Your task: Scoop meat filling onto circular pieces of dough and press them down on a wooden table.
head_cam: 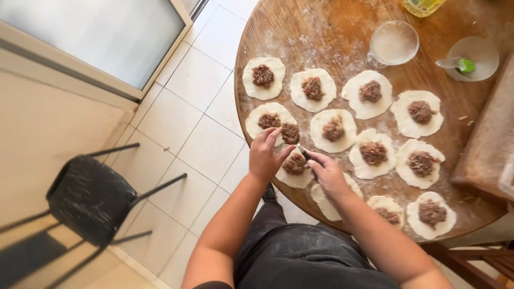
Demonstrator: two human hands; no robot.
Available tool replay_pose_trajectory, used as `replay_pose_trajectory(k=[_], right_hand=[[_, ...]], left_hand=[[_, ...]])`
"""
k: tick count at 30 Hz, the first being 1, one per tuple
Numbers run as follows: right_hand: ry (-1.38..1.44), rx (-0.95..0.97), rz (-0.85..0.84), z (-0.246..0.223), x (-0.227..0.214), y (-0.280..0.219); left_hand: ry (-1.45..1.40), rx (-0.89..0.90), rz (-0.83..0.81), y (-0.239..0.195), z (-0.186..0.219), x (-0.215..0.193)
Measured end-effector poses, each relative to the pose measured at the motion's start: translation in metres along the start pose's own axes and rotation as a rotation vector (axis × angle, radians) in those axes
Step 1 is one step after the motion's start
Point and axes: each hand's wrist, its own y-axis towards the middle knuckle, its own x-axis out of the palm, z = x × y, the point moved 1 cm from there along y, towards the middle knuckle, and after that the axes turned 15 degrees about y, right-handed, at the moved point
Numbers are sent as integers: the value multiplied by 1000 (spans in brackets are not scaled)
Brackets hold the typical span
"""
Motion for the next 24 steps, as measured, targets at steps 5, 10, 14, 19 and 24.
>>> replay_pose_trajectory(k=[5,10,14,19,24], right_hand=[[-114,-84,29,14,46,26],[-62,12,178,27,76,29],[-222,4,238,32,79,33],[-442,-38,272,48,61,38],[-514,-156,169,40,67,40]], left_hand=[[-63,-13,-96,14,-46,34],[-121,-60,-228,5,-84,77],[-78,-27,-248,16,-86,72],[18,64,-230,27,-80,62],[83,181,-154,42,-83,62]])
